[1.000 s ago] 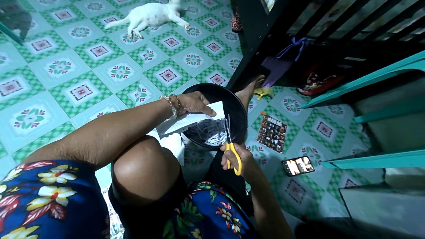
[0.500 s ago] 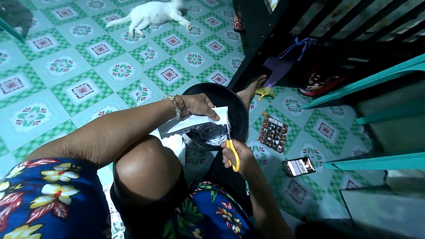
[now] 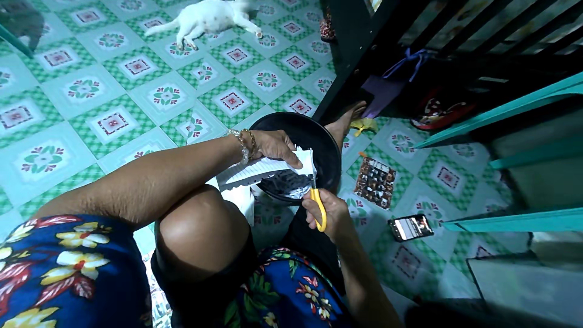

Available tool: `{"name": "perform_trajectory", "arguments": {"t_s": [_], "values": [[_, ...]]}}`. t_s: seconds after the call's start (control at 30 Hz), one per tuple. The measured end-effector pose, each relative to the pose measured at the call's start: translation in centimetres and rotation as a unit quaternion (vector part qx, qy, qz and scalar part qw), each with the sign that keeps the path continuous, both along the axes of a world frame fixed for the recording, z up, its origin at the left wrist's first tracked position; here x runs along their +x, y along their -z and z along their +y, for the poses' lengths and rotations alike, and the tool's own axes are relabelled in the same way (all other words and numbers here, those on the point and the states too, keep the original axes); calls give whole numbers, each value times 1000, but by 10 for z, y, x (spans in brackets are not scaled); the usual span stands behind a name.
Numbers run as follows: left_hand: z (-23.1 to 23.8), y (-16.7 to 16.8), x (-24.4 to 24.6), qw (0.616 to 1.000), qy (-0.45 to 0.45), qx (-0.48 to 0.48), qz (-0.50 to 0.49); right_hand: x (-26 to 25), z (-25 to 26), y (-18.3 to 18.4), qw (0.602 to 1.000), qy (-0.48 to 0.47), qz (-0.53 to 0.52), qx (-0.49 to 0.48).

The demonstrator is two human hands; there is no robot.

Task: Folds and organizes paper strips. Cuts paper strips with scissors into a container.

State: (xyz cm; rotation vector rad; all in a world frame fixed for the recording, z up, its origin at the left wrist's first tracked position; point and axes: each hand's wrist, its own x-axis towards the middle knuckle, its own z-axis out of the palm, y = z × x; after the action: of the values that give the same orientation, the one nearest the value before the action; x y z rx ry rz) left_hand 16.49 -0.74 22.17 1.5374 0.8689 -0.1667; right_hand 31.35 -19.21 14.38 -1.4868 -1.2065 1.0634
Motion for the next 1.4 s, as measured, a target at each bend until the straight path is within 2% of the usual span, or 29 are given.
{"name": "perform_trajectory", "arguments": {"t_s": [0.2, 0.5, 0.63, 0.8, 1.0, 1.17, 1.4], "values": [[0, 4, 0, 1000, 8, -5, 1, 0, 1, -2, 1000, -20, 19, -11], [1, 6, -1, 1000, 2, -10, 8, 0, 2, 3, 1000, 3, 23, 6], [2, 1, -5, 1000, -18, -8, 5, 7, -3, -4, 998, -26, 28, -58], [5, 2, -6, 999, -43, -12, -15, 14, -12, -15, 987, -73, -30, -138], [3, 3, -3, 999, -32, -13, -13, 10, -7, -11, 994, -66, -24, -81], [2, 2, -2, 1000, -13, -7, -16, 8, -5, -11, 995, -60, -14, -74], [3, 0, -3, 999, -39, 10, -23, 13, -11, -19, 990, -56, -21, -131]]}}
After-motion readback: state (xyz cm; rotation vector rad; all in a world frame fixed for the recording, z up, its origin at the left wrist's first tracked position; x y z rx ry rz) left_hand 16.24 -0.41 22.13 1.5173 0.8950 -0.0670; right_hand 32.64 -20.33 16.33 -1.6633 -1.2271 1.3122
